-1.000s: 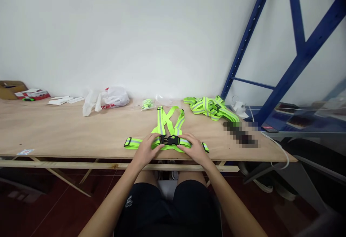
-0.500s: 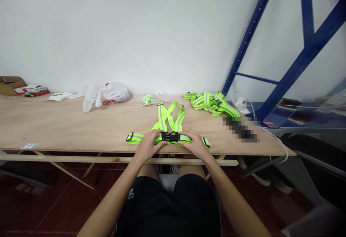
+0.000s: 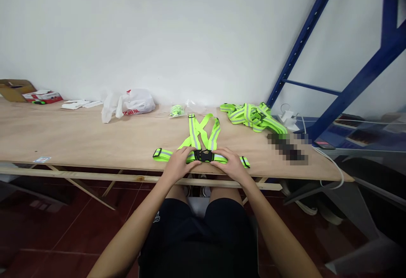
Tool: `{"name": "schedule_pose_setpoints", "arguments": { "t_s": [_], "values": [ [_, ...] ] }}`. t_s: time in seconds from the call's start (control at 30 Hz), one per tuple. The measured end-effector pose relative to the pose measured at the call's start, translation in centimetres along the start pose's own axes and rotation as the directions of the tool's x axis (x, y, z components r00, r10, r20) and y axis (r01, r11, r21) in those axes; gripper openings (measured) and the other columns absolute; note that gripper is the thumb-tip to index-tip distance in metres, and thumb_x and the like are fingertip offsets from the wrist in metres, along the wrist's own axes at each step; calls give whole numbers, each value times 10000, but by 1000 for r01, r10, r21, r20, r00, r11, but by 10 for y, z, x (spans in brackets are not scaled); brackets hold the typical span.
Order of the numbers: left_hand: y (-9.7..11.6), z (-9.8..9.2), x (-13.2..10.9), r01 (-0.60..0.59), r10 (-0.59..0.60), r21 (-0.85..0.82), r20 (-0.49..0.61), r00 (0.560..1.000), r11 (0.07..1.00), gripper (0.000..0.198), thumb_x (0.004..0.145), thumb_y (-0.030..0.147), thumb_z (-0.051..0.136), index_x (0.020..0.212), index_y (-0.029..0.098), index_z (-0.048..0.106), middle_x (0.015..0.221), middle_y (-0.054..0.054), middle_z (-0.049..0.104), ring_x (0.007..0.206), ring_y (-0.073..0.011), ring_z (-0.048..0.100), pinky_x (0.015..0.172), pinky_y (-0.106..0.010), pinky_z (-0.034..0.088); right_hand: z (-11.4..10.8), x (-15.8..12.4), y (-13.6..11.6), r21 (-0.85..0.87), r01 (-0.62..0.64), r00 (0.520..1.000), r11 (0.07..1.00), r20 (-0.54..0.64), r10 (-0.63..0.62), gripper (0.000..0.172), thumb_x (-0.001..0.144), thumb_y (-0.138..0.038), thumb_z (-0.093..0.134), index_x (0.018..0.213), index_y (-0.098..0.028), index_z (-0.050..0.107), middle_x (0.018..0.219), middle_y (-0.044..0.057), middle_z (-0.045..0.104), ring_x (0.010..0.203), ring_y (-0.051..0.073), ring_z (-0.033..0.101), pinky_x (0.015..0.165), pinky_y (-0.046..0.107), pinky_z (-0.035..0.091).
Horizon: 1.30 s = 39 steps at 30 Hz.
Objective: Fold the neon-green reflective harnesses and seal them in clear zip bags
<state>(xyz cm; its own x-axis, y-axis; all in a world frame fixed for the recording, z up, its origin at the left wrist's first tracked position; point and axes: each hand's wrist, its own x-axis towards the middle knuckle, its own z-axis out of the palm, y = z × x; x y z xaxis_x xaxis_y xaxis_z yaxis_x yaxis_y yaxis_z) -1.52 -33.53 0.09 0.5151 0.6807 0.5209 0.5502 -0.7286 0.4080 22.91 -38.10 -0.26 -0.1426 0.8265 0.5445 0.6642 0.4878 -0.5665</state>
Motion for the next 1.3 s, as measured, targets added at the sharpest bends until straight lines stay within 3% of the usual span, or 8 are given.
{"name": "schedule_pose_setpoints", "arguments": {
  "t_s": [0.43, 0.53, 0.67, 0.83, 0.93, 1.03, 1.2, 1.3],
  "values": [
    [6, 6, 5, 54, -54, 3, 22, 998, 999, 479, 854, 423, 725, 1264, 222, 579, 1169, -115, 692, 1102, -323, 648, 926, -440, 513, 4, -1, 0, -87, 25, 1000, 996, 17, -24, 294, 858, -362, 712, 1128, -244, 723, 1098, 92, 714, 1039, 278, 667, 910, 416, 535],
    [7, -11, 7, 64, -65, -88, -2, 998, 994, 533, 864, 461, 698, 1319, 218, 561, 1240, -122, 678, 1161, -313, 629, 984, -442, 497, 1, 0, -1, -157, 31, 999, 987, 33, -26, 356, 851, -373, 719, 1188, -257, 704, 1136, 97, 727, 1061, 298, 661, 945, 462, 519],
    [3, -61, 6, 126, -135, -199, -33, 990, 972, 519, 900, 517, 614, 1320, 213, 578, 1349, -92, 634, 1251, -281, 585, 1056, -406, 463, -31, 3, -4, -129, -23, 999, 991, 30, 27, 437, 832, -427, 726, 1234, -262, 683, 1241, 85, 698, 1169, 301, 625, 1041, 470, 474],
    [-23, -112, -6, 295, -275, -112, 166, 947, 949, 547, 790, 570, 680, 1227, 242, 672, 1326, -55, 658, 1243, -308, 580, 1027, -364, 474, -96, -6, 5, -104, -319, 942, 942, 77, 327, 519, 793, -493, 728, 1250, -251, 686, 1324, 87, 660, 1259, 340, 579, 1080, 466, 451],
    [-39, -118, -12, 371, -337, -56, 313, 888, 927, 513, 744, 515, 710, 1187, 258, 707, 1251, -43, 697, 1164, -314, 619, 984, -357, 486, -116, -17, 19, -113, -393, 885, 913, 224, 409, 562, 728, -443, 783, 1247, -244, 702, 1328, 88, 662, 1239, 365, 596, 1055, 465, 477],
    [-50, -115, -15, 391, -348, -51, 360, 866, 919, 503, 729, 458, 699, 1194, 266, 709, 1210, -40, 705, 1080, -300, 644, 913, -340, 506, -117, -23, 30, -118, -347, 878, 930, 309, 366, 571, 698, -378, 802, 1246, -249, 707, 1311, 74, 675, 1215, 360, 613, 1051, 461, 484],
    [-56, -116, -19, 440, -403, -60, 308, 862, 896, 516, 708, 490, 713, 1150, 224, 721, 1024, -47, 735, 951, -284, 675, 806, -331, 541, -112, -22, 38, -119, -378, 873, 918, 283, 396, 496, 663, -309, 807, 1148, -224, 748, 1228, 81, 716, 1158, 362, 639, 1047, 477, 480],
    [-54, -120, -19, 470, -404, -187, 305, 862, 863, 536, 688, 553, 747, 1099, 210, 731, 1054, -59, 740, 995, -294, 679, 843, -357, 560, -113, -21, 40, -29, -405, 882, 914, 250, 399, 450, 654, -350, 834, 1080, -230, 751, 1178, 72, 730, 1138, 351, 641, 1056, 485, 468]
  ]
}}
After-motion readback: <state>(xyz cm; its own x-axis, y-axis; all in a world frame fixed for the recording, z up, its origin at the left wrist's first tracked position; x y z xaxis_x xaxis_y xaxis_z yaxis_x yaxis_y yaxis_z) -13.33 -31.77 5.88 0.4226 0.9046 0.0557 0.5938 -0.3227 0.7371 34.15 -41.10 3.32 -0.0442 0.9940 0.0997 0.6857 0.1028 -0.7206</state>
